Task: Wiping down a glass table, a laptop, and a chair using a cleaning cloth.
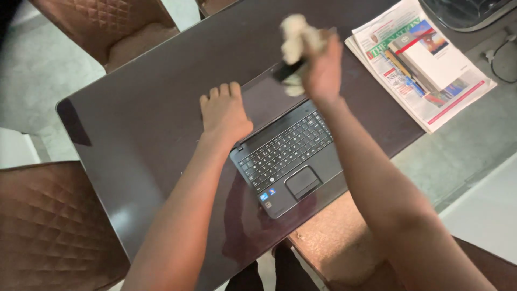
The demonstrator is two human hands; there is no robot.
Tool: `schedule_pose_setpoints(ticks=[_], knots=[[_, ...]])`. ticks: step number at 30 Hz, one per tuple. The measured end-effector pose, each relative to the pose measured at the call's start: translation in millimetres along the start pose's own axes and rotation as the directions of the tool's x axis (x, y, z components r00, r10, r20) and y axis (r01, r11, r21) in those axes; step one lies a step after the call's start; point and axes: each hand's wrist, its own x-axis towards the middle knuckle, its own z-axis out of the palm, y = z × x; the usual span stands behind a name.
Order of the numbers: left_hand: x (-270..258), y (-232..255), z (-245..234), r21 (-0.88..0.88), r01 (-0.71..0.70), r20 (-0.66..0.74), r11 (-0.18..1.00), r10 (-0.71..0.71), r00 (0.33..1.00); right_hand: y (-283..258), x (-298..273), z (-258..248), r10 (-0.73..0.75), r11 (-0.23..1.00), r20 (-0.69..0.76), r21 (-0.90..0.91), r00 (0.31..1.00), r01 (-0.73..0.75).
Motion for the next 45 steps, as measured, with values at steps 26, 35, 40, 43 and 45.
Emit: schedule_pose_setpoints(ticks=[26, 35, 40, 43, 45], knots=[[-3, 8, -6, 0.096, 0.083, 0.084, 0.992, -0.091, 0.992, -78, -11, -4, -0.268, 0.958, 0.198, 0.158, 0.943, 0.239], [-9, 9, -10, 0.011, 0.050, 0.025, 0.999, -0.050, 0.998, 1, 24, -15, -0.051, 0.995, 0.349, 0.097, 0.936, 0.018], [-10, 9, -1, 0.031, 0.058, -0.006, 0.998, -0.058, 0.998, -32, 20, -14, 0.112, 0.980, 0.309, 0.121, 0.944, -0.156], [-10, 12, -4, 0.055, 0.088, 0.006, 0.995, -0.089, 0.996, -74, 6, -12, -0.030, 0.970, 0.330, 0.237, 0.943, -0.052], [-14, 15, -8, 0.024, 0.085, 0.039, 0.996, -0.086, 0.996, -96, 3, -24, -0.111, 0.922, 0.352, 0.386, 0.929, -0.037]])
